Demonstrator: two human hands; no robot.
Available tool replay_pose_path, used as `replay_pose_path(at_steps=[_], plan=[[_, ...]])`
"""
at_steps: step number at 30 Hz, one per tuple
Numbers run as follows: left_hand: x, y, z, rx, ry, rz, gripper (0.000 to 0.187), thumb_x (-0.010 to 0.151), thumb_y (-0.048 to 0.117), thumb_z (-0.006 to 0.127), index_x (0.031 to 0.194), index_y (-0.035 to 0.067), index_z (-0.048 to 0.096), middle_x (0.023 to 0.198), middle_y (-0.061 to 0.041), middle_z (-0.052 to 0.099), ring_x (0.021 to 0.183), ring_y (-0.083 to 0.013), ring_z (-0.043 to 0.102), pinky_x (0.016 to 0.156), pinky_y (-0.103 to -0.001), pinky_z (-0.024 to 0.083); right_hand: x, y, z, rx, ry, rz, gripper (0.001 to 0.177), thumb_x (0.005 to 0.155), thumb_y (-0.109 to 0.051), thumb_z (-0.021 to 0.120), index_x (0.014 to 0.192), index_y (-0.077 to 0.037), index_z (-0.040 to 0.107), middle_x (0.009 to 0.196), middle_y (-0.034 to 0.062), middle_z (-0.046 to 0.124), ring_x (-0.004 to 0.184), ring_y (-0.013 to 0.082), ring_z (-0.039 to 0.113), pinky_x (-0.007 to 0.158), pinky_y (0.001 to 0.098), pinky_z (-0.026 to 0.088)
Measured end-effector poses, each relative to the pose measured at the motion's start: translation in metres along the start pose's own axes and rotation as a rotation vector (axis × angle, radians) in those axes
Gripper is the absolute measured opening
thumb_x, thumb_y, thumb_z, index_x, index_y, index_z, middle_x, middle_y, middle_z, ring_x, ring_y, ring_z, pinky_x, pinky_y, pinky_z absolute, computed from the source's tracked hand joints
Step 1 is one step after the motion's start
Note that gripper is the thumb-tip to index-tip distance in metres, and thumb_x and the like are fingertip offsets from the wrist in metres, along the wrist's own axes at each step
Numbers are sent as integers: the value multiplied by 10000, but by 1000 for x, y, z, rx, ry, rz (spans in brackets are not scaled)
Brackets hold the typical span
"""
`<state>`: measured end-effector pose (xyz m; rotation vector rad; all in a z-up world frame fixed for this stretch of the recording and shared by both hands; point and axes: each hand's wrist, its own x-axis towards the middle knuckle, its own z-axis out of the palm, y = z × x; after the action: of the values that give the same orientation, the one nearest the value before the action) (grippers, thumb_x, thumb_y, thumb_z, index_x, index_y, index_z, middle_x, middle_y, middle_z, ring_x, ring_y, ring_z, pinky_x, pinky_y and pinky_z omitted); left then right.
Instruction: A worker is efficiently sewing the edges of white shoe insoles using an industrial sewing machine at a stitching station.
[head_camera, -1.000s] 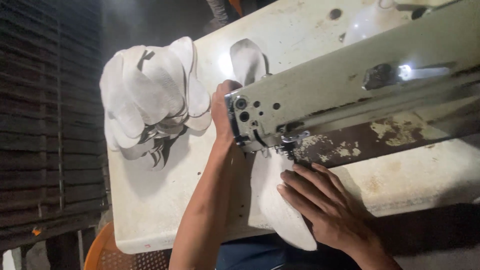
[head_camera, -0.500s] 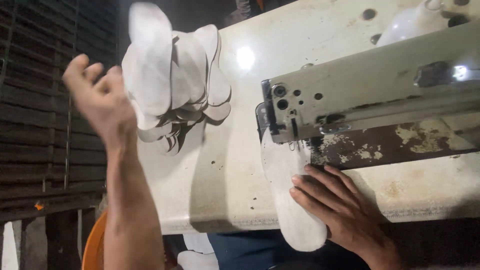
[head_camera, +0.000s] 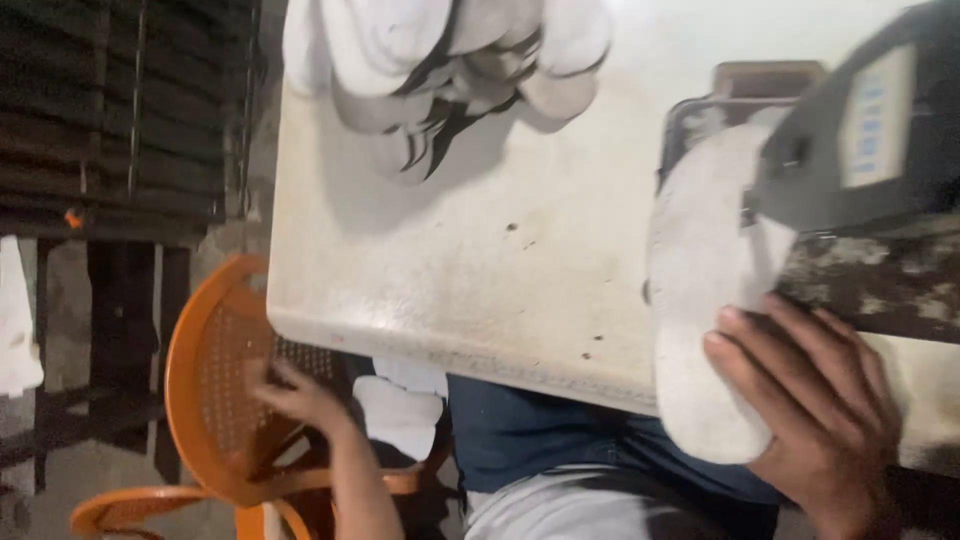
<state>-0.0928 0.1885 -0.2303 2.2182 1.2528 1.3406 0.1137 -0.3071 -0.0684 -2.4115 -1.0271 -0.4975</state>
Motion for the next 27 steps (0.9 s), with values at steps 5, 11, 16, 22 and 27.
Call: replay_pose_path(at_steps=[5, 11, 16, 22, 27], plan=[[-123, -100, 1, 126, -249, -515, 562, 1016, 183, 635, 1482, 9, 371, 1490, -208, 451, 1366, -379, 446, 1164, -460, 342, -11, 15, 8, 5, -37, -87, 298, 1032, -70, 514, 1141, -33, 789, 1287, 170, 750, 1221, 431, 685, 1075, 558, 510], [-98, 74, 7, 383, -480, -1184, 459, 935, 340, 646, 1189, -12, 494, 1198, -226, 589, 1070, -392, 619, 870, -504, 502, -35, 32, 18, -50, -132, -78, 392, 872, -99, 579, 1215, -84, 768, 1382, 128, 710, 1320, 410, 634, 1128, 578, 526], [-132, -47, 21, 515, -439, -1118, 701, 776, 466, 817, 1215, -3, 536, 1113, -207, 695, 1052, -411, 692, 822, -530, 594, -50, 49, 23, -108, -219, -58, 735, 523, -193, 659, 1252, -134, 735, 1435, 94, 685, 1346, 410, 632, 1134, 572, 534], [-108, -47, 21, 1140, -1059, -1273, 1068, 649, 873, 666, 1423, 142, 586, 1513, -54, 555, 1447, -243, 460, 1203, -403, 330, -46, 45, 21, -110, -194, -65, 588, 652, -133, 606, 1222, -110, 746, 1385, 113, 707, 1310, 422, 652, 1074, 558, 564], [-158, -212, 16, 92, 6, -999, 224, 1052, 134, 530, 1161, -12, 659, 1052, -137, 728, 830, -244, 689, 748, -319, 561, -52, 43, 25, -66, -147, -3, 522, 733, -17, 564, 1216, -106, 741, 1394, 109, 726, 1313, 422, 672, 1141, 591, 513]])
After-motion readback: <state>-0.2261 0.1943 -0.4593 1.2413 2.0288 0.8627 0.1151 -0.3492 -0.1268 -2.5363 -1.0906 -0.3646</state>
